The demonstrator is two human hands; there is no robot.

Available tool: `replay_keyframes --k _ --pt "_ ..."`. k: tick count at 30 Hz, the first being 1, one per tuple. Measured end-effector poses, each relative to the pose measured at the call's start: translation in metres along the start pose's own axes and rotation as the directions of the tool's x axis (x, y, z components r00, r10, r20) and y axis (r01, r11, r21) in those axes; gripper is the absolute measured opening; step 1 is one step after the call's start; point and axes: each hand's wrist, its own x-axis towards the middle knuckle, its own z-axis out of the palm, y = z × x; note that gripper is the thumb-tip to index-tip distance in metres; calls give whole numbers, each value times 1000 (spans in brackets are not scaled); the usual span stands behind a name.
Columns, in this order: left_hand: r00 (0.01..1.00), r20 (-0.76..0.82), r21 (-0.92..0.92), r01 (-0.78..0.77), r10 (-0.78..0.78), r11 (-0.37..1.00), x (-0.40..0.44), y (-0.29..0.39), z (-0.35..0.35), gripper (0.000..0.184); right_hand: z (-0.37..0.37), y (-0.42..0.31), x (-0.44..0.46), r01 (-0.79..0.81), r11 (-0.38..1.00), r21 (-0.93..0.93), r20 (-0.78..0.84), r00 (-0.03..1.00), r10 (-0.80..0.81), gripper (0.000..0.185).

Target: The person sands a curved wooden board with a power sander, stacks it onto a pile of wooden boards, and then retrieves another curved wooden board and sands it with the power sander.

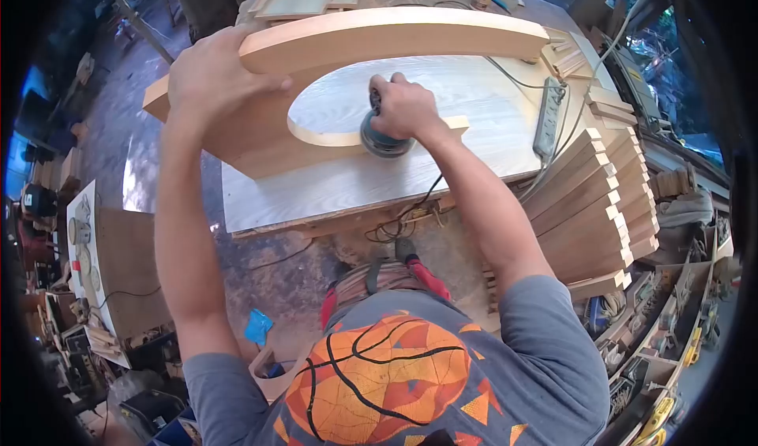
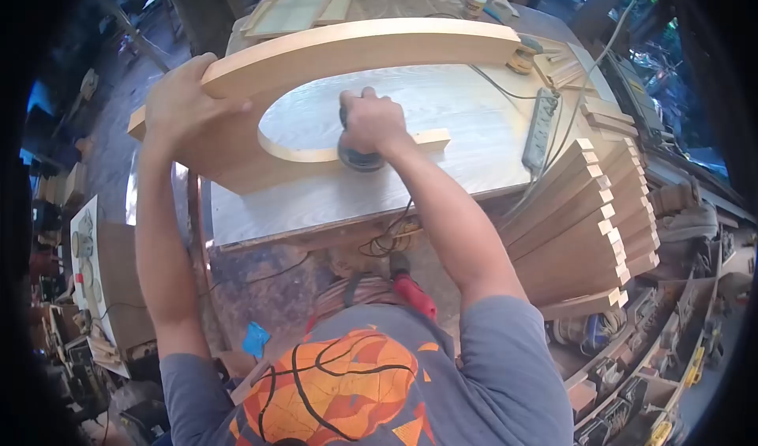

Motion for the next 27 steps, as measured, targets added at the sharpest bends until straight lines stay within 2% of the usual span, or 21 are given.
replay_keyframes --k 2,5,11,15,17,18,20,21,27 --pt "997 71 -7 9 -8 1000 4 1 -3 77 3 -14 4 57 998 19 -30 998 -56 52" --pt "1000 12 -15 13 -13 1000 0 -4 4 74 1 -20 2 80 996 33 -1 997 -80 51" --pt "999 42 -26 7 -6 1000 2 0 -2 75 3 -17 -1 146 986 83 -2 989 -146 52" --pt "998 64 5 25 -26 1000 5 -5 4 76 -3 -11 -5 87 996 0 39 995 -86 53" --pt "1000 -20 -7 1 -1 1000 3 -7 6 74 -11 1 -3 24 1000 2 33 999 -24 52" --pt "1000 -23 -6 7 -7 1000 2 -4 3 74 -14 2 1 38 999 9 74 997 -38 53" --pt "996 78 -56 34 -29 998 3 2 -5 74 -9 -12 3 82 997 -7 66 994 -82 53" --pt "996 78 -53 36 -32 998 3 1 -5 74 -5 -19 2 120 992 -25 66 991 -118 54" --pt "998 63 -43 29 -26 999 2 -4 1 71 -13 -12 4 107 994 -33 74 992 -104 51"
